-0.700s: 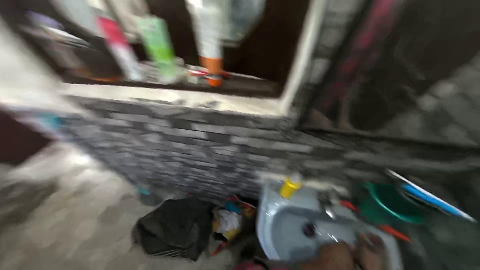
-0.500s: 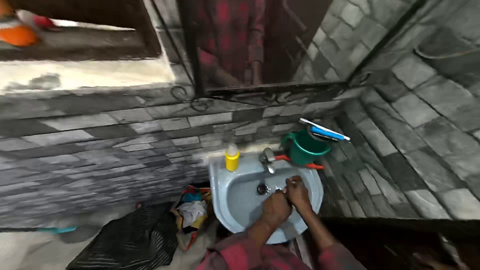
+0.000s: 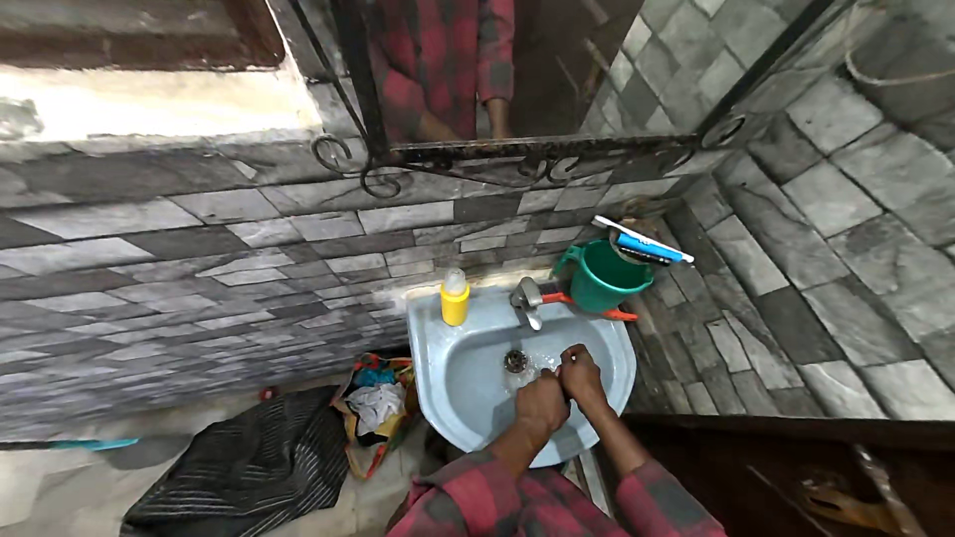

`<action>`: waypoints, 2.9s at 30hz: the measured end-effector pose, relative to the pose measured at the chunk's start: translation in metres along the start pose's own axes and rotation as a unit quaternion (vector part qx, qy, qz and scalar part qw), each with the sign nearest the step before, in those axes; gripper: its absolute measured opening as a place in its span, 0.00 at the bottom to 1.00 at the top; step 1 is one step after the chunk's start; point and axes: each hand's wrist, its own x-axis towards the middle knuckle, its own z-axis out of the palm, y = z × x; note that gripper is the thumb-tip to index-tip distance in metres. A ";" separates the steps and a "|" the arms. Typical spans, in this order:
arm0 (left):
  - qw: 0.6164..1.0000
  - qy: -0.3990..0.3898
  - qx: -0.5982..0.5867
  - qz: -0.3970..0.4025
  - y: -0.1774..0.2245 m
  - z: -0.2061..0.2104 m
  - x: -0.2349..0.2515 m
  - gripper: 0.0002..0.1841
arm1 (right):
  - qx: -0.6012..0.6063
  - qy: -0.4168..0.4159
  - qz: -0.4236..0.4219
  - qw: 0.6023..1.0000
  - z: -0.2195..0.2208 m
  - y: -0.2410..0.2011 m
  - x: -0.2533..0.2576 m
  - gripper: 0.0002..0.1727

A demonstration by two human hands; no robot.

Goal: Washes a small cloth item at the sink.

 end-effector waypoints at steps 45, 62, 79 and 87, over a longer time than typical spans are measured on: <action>0.960 0.089 -0.264 -0.011 -0.118 -0.044 -0.018 0.41 | -0.040 -0.106 -0.165 0.980 -0.047 0.002 -0.010 0.22; 0.960 0.099 -0.261 -0.024 -0.133 -0.034 -0.029 0.41 | -0.108 -0.016 -0.261 0.959 -0.018 -0.086 0.070 0.20; 0.957 0.081 -0.274 -0.042 -0.146 -0.029 -0.026 0.41 | 0.119 0.143 -0.156 0.970 -0.003 -0.032 0.058 0.22; 0.955 0.077 -0.278 -0.063 -0.158 -0.026 -0.034 0.41 | 0.673 -0.090 0.198 0.707 0.070 0.001 0.073 0.20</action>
